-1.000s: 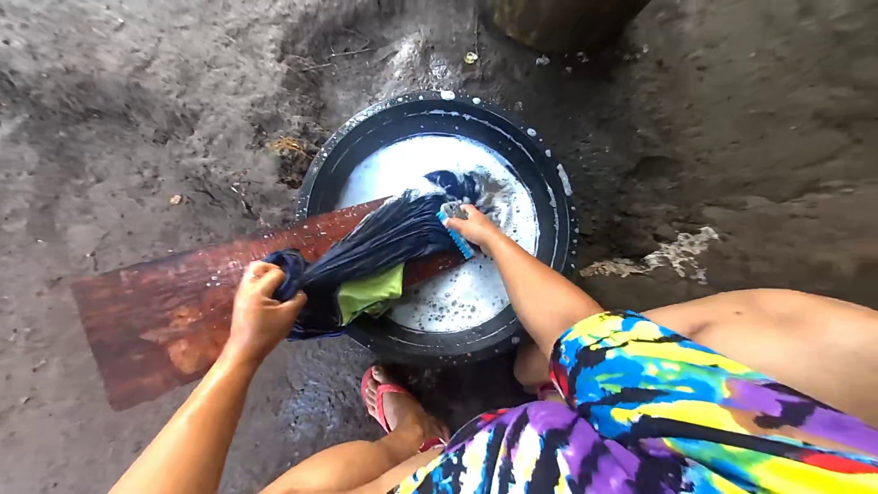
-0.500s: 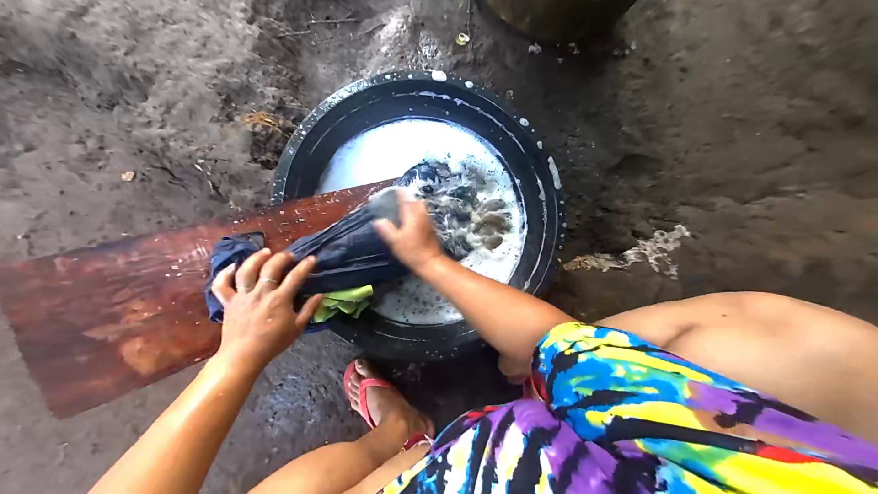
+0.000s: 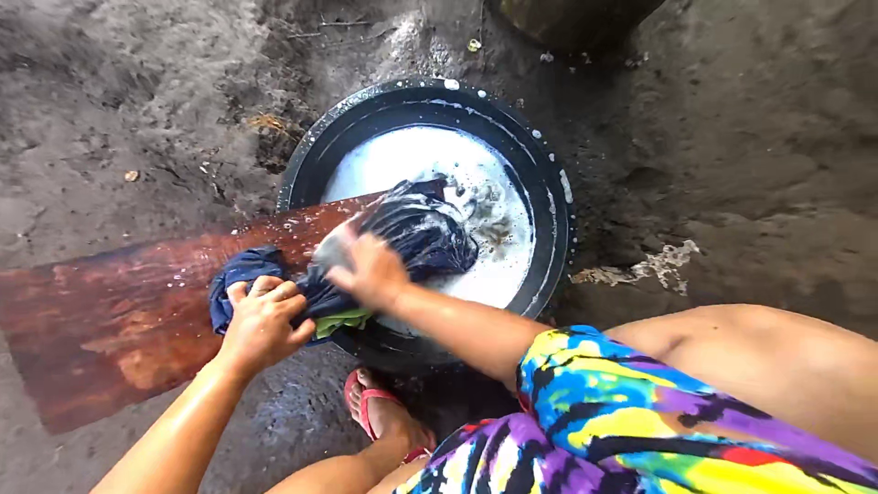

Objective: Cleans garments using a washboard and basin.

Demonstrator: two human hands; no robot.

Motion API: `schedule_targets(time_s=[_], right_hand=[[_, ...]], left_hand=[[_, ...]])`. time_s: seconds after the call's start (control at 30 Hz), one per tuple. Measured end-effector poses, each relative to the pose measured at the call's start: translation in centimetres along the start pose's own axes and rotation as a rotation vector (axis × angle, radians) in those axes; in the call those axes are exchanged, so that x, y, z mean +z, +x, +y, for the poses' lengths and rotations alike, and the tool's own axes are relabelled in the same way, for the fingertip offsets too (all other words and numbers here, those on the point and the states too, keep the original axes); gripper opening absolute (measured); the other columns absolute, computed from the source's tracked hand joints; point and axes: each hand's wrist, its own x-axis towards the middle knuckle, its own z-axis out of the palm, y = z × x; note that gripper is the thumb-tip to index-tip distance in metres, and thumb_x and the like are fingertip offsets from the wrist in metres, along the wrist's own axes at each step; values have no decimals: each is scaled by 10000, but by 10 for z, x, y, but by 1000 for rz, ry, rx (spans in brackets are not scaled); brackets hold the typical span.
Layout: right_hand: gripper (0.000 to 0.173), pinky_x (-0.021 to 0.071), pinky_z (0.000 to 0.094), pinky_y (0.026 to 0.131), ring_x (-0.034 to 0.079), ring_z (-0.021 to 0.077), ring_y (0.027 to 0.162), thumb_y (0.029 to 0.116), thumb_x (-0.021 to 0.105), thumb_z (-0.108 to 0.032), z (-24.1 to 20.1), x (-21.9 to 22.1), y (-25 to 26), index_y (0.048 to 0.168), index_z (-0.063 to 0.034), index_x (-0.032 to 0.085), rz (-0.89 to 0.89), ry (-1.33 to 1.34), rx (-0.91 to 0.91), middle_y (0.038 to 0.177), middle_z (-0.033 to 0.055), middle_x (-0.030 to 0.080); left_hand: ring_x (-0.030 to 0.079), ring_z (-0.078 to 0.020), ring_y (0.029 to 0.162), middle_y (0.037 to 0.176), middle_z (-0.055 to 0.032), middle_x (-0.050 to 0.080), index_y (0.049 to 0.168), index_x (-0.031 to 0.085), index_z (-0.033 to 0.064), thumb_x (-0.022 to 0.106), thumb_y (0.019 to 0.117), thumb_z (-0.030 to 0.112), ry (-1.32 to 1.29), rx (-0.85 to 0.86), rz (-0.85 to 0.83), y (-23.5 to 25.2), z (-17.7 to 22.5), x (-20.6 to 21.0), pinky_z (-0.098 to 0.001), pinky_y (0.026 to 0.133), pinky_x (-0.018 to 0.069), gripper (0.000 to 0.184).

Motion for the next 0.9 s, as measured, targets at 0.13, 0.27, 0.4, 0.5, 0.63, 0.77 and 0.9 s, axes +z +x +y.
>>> schedule_targets(time_s=[0.13,0.27,0.4,0.5,0.63,0.77,0.9], right_hand=[[677,548,586,955,648,371,1197,962,658,-437,39,-22,30,1555,-166,475,-23,-21,-35,1317,203,655],[733,490,648,1009,577,458,1274,994,580,-512,140,-77,86,1602,-155,379,152,-108,421,1442,269,545],[760,561,610,907,643,412,1161,925,665,-466,29,-17,25,1575,-161,418,80,-20,134,1327,244,617],[730,565,578,892,647,368,1166,952,691,-456,-15,3,-13,1587,-222,418,-144,40,-56,1298,189,643],[725,525,646,961,625,458,1202,982,610,-495,121,-57,27,1582,-141,407,66,-112,246,1348,276,610],[798,492,664,1003,580,489,1252,976,626,-499,131,-67,24,1613,-116,338,135,-122,405,1417,309,543],[767,570,581,862,662,384,1109,930,704,-471,-8,6,-32,1581,-186,416,-113,-24,-39,1260,211,645]], left_hand=[[635,-406,1007,814,-115,671,652,608,98,530,859,397,-29,0,31,-7,-1,-2,-659,889,374,372],[617,-395,1035,819,-97,660,638,607,115,550,830,366,-15,-19,-6,-3,6,-5,-642,881,366,321],[628,-375,1036,799,-78,654,645,607,122,540,834,387,-5,-21,-32,2,4,-2,-636,849,386,332],[631,-381,1026,811,-91,660,652,615,111,544,841,383,-26,-10,-10,-4,2,-1,-640,868,386,339],[617,-397,1042,833,-105,669,651,627,96,584,820,350,-52,-31,-10,-4,9,-4,-648,891,372,308],[613,-391,1050,826,-84,657,646,628,110,631,801,325,-42,-39,-64,6,9,-9,-655,846,389,265],[622,-375,1019,803,-73,644,627,611,116,633,780,323,-48,-25,-41,7,8,-3,-650,824,393,258]])
